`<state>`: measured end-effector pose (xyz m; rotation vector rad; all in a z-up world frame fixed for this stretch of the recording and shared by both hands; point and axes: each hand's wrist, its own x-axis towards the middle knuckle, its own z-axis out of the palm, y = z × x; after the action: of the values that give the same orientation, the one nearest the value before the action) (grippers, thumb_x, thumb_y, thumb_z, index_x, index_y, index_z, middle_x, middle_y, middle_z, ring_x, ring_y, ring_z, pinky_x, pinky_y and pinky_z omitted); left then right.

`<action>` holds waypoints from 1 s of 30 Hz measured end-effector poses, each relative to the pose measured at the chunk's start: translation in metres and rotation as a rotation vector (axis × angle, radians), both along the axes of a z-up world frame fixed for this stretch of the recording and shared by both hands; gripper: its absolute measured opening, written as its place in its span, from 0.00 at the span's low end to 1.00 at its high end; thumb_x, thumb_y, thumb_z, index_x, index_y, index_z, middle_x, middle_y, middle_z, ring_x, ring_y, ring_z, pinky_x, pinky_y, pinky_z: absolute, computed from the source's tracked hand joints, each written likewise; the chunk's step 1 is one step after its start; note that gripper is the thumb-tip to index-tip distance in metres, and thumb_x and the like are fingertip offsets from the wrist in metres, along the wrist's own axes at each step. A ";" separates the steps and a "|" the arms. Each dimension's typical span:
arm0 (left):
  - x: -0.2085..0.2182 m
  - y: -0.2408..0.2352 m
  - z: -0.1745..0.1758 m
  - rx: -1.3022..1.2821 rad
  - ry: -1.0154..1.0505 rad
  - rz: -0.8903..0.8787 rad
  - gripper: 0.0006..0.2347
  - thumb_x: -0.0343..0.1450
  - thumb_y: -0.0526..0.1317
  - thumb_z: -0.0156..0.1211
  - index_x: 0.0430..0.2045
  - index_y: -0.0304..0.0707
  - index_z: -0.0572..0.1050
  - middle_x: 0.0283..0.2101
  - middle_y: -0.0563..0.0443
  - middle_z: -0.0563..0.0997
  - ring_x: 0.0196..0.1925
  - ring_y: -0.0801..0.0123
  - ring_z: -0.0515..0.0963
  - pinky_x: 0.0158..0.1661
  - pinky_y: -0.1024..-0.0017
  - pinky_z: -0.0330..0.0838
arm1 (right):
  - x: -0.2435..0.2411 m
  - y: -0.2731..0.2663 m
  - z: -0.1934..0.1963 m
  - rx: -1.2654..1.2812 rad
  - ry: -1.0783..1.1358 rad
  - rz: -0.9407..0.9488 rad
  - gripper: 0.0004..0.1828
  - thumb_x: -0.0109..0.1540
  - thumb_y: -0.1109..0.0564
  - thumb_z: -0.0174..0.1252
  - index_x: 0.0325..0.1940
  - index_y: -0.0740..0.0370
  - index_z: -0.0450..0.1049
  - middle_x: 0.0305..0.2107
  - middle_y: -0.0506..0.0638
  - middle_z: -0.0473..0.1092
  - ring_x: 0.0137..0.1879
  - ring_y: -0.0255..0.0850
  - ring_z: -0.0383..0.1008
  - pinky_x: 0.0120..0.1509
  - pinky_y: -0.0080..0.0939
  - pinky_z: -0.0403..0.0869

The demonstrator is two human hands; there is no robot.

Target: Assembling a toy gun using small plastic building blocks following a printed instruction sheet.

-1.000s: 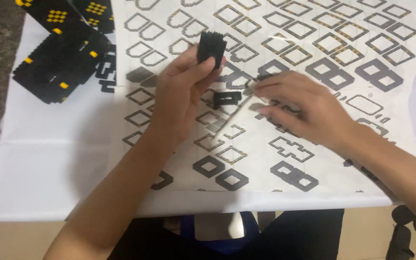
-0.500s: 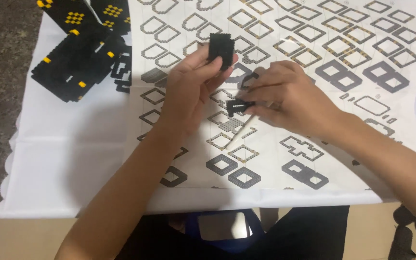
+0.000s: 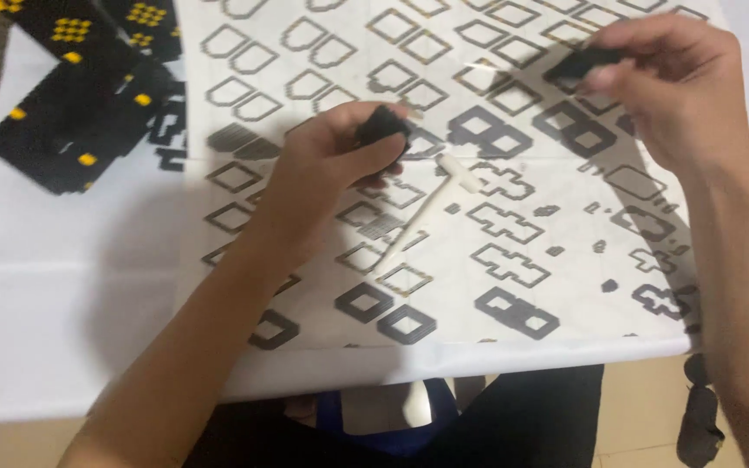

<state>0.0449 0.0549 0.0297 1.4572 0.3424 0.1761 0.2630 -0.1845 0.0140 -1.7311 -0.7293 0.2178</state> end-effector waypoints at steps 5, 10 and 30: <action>0.000 -0.004 0.003 -0.002 -0.033 -0.028 0.07 0.65 0.32 0.58 0.35 0.36 0.75 0.33 0.50 0.77 0.35 0.68 0.78 0.41 0.75 0.77 | 0.016 -0.011 0.001 0.248 0.255 0.104 0.10 0.61 0.60 0.57 0.46 0.51 0.73 0.32 0.44 0.67 0.37 0.36 0.68 0.45 0.29 0.73; -0.001 -0.013 0.008 0.191 0.014 -0.055 0.09 0.63 0.30 0.58 0.35 0.40 0.72 0.39 0.50 0.80 0.42 0.67 0.83 0.47 0.75 0.80 | 0.012 -0.007 0.006 0.344 0.408 0.150 0.19 0.61 0.54 0.54 0.17 0.52 0.58 0.25 0.42 0.60 0.36 0.34 0.62 0.46 0.31 0.68; 0.020 -0.068 -0.021 0.525 -0.205 -0.298 0.23 0.60 0.27 0.63 0.49 0.41 0.68 0.49 0.48 0.72 0.45 0.64 0.77 0.47 0.75 0.79 | -0.002 0.002 0.012 0.305 0.403 0.101 0.07 0.61 0.59 0.59 0.33 0.50 0.67 0.29 0.37 0.65 0.40 0.28 0.70 0.50 0.30 0.81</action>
<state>0.0645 -0.0136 0.0091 1.9681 -0.1034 0.1799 0.2607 -0.1824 0.0262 -1.3076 -0.5212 0.4839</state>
